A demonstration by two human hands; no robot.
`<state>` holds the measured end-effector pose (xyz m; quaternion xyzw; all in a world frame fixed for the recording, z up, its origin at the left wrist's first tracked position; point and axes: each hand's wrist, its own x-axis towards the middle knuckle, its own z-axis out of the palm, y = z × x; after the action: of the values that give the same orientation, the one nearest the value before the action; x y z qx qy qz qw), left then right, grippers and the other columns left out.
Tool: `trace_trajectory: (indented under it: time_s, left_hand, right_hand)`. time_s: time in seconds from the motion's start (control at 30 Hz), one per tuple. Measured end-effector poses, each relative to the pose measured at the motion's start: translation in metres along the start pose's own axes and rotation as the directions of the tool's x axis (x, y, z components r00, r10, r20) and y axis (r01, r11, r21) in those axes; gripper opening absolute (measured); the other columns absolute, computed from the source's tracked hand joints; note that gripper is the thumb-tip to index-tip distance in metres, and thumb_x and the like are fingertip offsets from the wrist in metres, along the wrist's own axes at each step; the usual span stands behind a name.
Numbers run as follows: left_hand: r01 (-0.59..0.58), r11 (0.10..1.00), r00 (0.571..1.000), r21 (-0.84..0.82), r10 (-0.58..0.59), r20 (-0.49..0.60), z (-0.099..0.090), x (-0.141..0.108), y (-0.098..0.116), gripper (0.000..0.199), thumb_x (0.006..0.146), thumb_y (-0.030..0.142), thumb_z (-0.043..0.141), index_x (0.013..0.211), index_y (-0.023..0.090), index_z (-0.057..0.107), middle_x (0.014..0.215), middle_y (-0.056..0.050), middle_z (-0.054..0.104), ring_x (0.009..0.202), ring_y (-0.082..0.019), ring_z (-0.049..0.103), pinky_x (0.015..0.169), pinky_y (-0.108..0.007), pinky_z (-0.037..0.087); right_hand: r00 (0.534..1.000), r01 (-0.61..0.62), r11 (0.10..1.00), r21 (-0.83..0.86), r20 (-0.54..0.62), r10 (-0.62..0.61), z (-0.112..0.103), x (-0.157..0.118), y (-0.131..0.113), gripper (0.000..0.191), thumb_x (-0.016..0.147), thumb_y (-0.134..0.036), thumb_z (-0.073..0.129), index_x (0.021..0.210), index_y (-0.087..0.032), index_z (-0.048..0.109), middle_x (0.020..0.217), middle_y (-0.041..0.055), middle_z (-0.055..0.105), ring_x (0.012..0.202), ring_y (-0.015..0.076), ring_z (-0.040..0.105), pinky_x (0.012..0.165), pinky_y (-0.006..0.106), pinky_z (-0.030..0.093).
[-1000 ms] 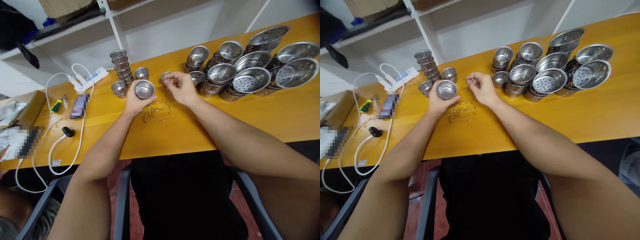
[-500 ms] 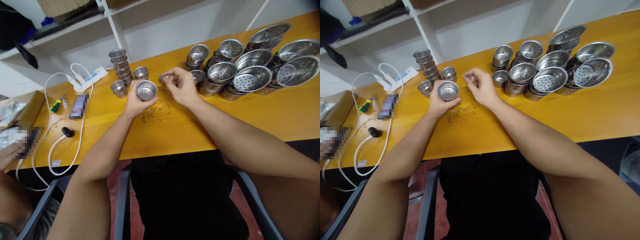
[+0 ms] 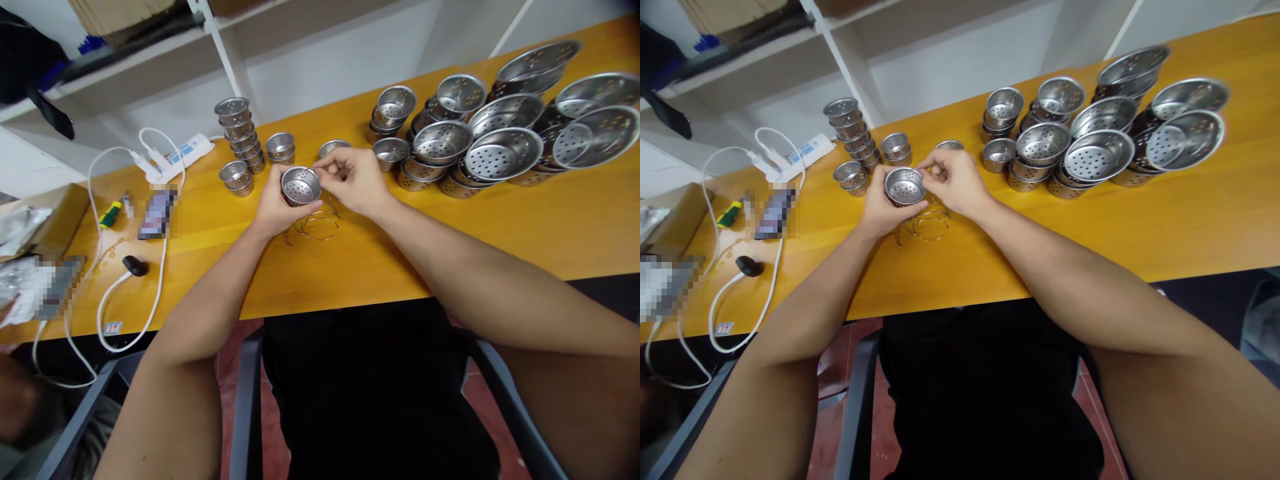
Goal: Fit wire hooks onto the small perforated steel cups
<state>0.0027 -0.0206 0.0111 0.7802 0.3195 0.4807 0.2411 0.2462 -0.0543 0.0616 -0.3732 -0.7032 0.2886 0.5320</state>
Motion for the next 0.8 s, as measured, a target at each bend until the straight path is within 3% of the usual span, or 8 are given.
trace_trajectory:
  time_s: [0.13,0.33,0.63,0.8]
  left_hand:
    - [-0.012,1.0,1.0,-0.022,0.012,0.016,0.001,0.001,0.004,0.104,0.078,0.091,0.109,0.149,0.029,0.064,0.135,-0.006,0.079,0.119,-0.028,0.085,0.113,-0.048,0.072]
    - [0.019,0.999,1.0,-0.032,-0.019,0.013,0.004,0.002,0.01,0.11,0.071,0.1,0.106,0.143,0.026,0.07,0.132,-0.008,0.082,0.117,-0.028,0.087,0.106,-0.046,0.072]
    - [-0.009,0.999,1.0,-0.045,0.009,0.012,0.007,0.001,0.014,0.116,0.067,0.098,0.11,0.147,0.027,0.067,0.135,-0.009,0.084,0.117,-0.029,0.089,0.101,-0.043,0.073]
    - [0.057,0.998,0.998,0.005,-0.057,0.017,0.003,0.001,0.024,0.109,0.071,0.104,0.104,0.14,0.024,0.076,0.124,-0.008,0.087,0.107,-0.026,0.086,0.096,-0.042,0.071]
  right_hand:
    - [1.0,0.004,1.0,-0.006,0.003,-0.004,0.002,-0.002,-0.002,0.026,0.101,-0.053,0.091,0.102,-0.028,0.083,0.077,0.0016,0.06,0.07,0.0217,0.049,0.066,0.041,0.047]
    - [1.0,-0.008,0.999,-0.049,0.0,0.008,0.004,-0.004,-0.002,0.009,0.099,-0.032,0.086,0.107,-0.026,0.086,0.078,0.0004,0.062,0.071,0.0212,0.054,0.072,0.043,0.053]
    - [0.999,-0.024,0.996,-0.089,-0.046,0.02,0.011,-0.005,-0.003,0.014,0.1,-0.024,0.083,0.113,-0.027,0.085,0.075,-0.0009,0.059,0.071,0.0227,0.056,0.077,0.046,0.058]
    - [0.999,-0.009,0.999,0.031,-0.033,0.01,0.014,-0.004,-0.009,0.015,0.105,-0.042,0.088,0.109,-0.029,0.083,0.076,0.0003,0.062,0.07,0.022,0.056,0.071,0.042,0.059]
